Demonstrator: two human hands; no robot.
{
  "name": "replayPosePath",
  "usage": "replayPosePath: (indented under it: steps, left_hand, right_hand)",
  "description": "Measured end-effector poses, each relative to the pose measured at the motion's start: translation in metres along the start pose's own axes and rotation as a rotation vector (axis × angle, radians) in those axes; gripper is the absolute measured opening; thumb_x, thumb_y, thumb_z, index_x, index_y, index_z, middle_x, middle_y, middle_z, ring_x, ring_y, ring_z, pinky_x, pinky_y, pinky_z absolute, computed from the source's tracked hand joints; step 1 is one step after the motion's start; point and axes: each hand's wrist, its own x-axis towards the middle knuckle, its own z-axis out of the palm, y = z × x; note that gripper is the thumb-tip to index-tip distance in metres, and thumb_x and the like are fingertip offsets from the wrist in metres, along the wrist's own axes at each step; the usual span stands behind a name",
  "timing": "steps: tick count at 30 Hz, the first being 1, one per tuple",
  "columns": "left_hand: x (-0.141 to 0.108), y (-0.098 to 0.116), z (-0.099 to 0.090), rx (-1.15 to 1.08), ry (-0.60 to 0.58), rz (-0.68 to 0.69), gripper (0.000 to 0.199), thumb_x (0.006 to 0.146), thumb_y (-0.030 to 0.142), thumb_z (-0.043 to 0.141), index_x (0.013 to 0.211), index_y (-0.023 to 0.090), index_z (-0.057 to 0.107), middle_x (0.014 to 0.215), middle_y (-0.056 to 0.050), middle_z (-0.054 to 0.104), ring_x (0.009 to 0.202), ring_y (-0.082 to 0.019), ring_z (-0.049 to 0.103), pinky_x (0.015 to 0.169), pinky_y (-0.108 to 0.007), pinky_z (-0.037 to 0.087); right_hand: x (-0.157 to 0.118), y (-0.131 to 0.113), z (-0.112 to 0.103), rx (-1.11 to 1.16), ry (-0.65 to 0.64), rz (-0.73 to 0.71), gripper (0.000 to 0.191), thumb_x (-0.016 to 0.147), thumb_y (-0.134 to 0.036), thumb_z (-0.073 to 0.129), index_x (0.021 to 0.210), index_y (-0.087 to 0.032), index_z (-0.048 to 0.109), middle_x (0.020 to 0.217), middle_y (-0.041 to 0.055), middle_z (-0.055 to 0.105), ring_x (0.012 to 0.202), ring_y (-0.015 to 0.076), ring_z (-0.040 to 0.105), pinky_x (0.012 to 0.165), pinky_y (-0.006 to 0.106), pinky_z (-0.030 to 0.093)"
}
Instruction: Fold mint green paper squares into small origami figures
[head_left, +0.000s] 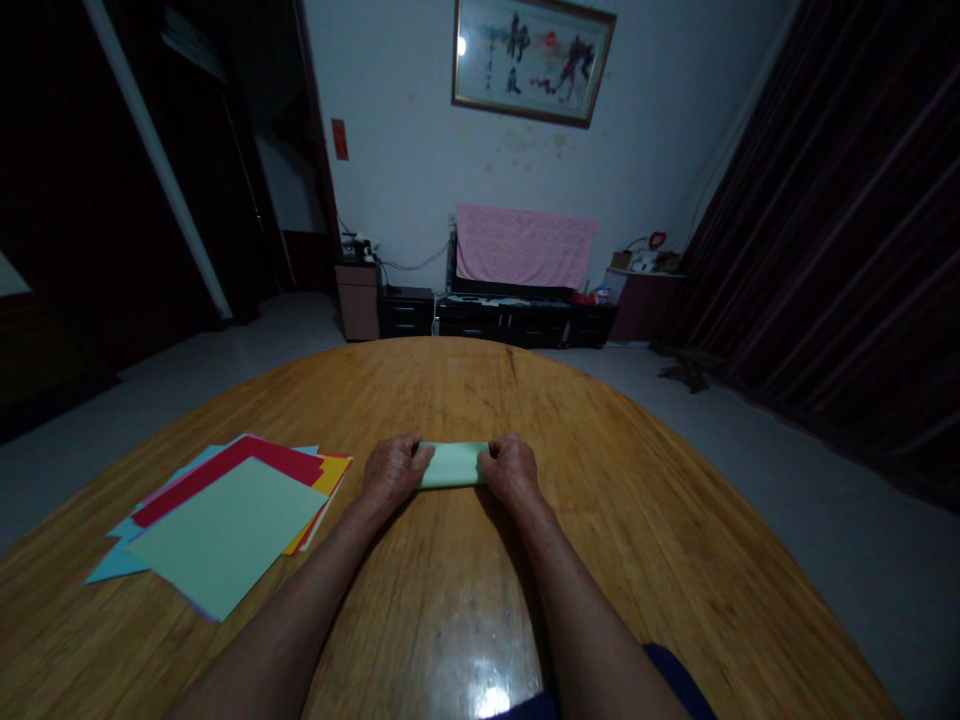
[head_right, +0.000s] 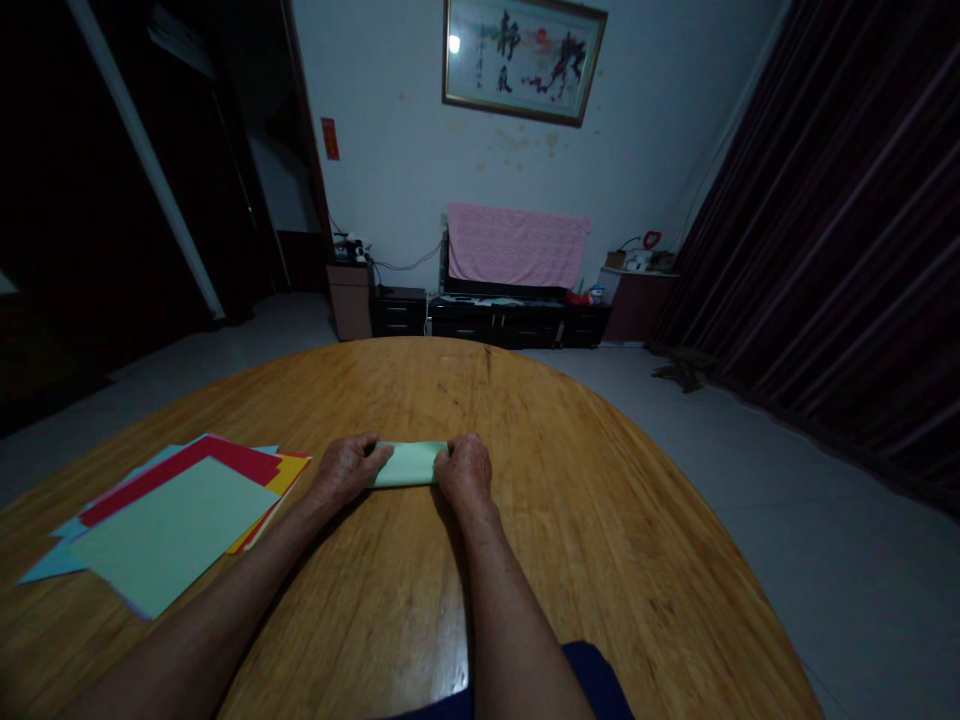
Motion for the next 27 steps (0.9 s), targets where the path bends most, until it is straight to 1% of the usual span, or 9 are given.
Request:
replayPosePath:
  steps: [5, 10, 16, 19, 23, 27]
  left_hand:
    - [0.0002, 0.0016, -0.0001, 0.026, -0.035, -0.009, 0.029, 0.084, 0.036, 0.047, 0.075, 0.019, 0.068, 0.068, -0.007, 0.065, 0.065, -0.018, 0.056, 0.058, -0.027, 0.028]
    - [0.0008, 0.0051, -0.0001, 0.134, -0.046, -0.018, 0.029, 0.086, 0.037, 0.046, 0.082, 0.019, 0.068, 0.079, -0.010, 0.069, 0.075, -0.022, 0.060, 0.061, -0.029, 0.029]
    - [0.0029, 0.0085, -0.0018, 0.215, -0.111, -0.062, 0.028, 0.087, 0.037, 0.046, 0.086, 0.021, 0.069, 0.087, -0.007, 0.071, 0.081, -0.019, 0.061, 0.064, -0.028, 0.033]
    - [0.0030, 0.0076, -0.0022, 0.210, -0.110, -0.057, 0.028, 0.088, 0.037, 0.046, 0.086, 0.020, 0.069, 0.086, -0.007, 0.070, 0.080, -0.018, 0.061, 0.064, -0.027, 0.034]
    - [0.0037, 0.0035, -0.0007, 0.181, -0.080, -0.037, 0.028, 0.088, 0.037, 0.048, 0.082, 0.019, 0.069, 0.083, -0.006, 0.069, 0.077, -0.017, 0.060, 0.063, -0.026, 0.033]
    - [0.0051, -0.0009, 0.0008, 0.096, -0.044, -0.051, 0.027, 0.086, 0.037, 0.051, 0.078, 0.017, 0.068, 0.074, -0.003, 0.066, 0.071, -0.014, 0.057, 0.061, -0.025, 0.032]
  right_hand:
    - [-0.0014, -0.0015, 0.0004, -0.023, -0.027, 0.006, 0.018, 0.075, -0.018, 0.055, 0.079, -0.013, 0.073, 0.084, 0.0112, 0.065, 0.073, 0.0179, 0.055, 0.064, 0.027, 0.036]
    - [-0.0043, -0.0063, -0.0020, -0.072, -0.034, -0.002, 0.018, 0.076, -0.018, 0.056, 0.081, -0.013, 0.072, 0.088, 0.0129, 0.065, 0.077, 0.0193, 0.057, 0.065, 0.028, 0.037]
    - [-0.0042, -0.0089, -0.0044, -0.103, -0.058, 0.018, 0.016, 0.076, -0.017, 0.058, 0.082, -0.012, 0.072, 0.089, 0.0117, 0.065, 0.079, 0.0179, 0.058, 0.069, 0.026, 0.038]
    - [-0.0034, -0.0069, -0.0029, -0.082, -0.051, 0.021, 0.016, 0.076, -0.017, 0.058, 0.083, -0.012, 0.072, 0.089, 0.0113, 0.066, 0.079, 0.0173, 0.057, 0.069, 0.025, 0.038]
    - [-0.0016, -0.0030, -0.0011, -0.051, -0.038, 0.032, 0.016, 0.074, -0.017, 0.058, 0.081, -0.013, 0.072, 0.085, 0.0097, 0.066, 0.075, 0.0161, 0.056, 0.066, 0.024, 0.037]
    - [0.0006, 0.0003, -0.0018, -0.014, -0.043, 0.036, 0.016, 0.074, -0.018, 0.057, 0.075, -0.014, 0.072, 0.079, 0.0069, 0.064, 0.070, 0.0144, 0.054, 0.063, 0.024, 0.035]
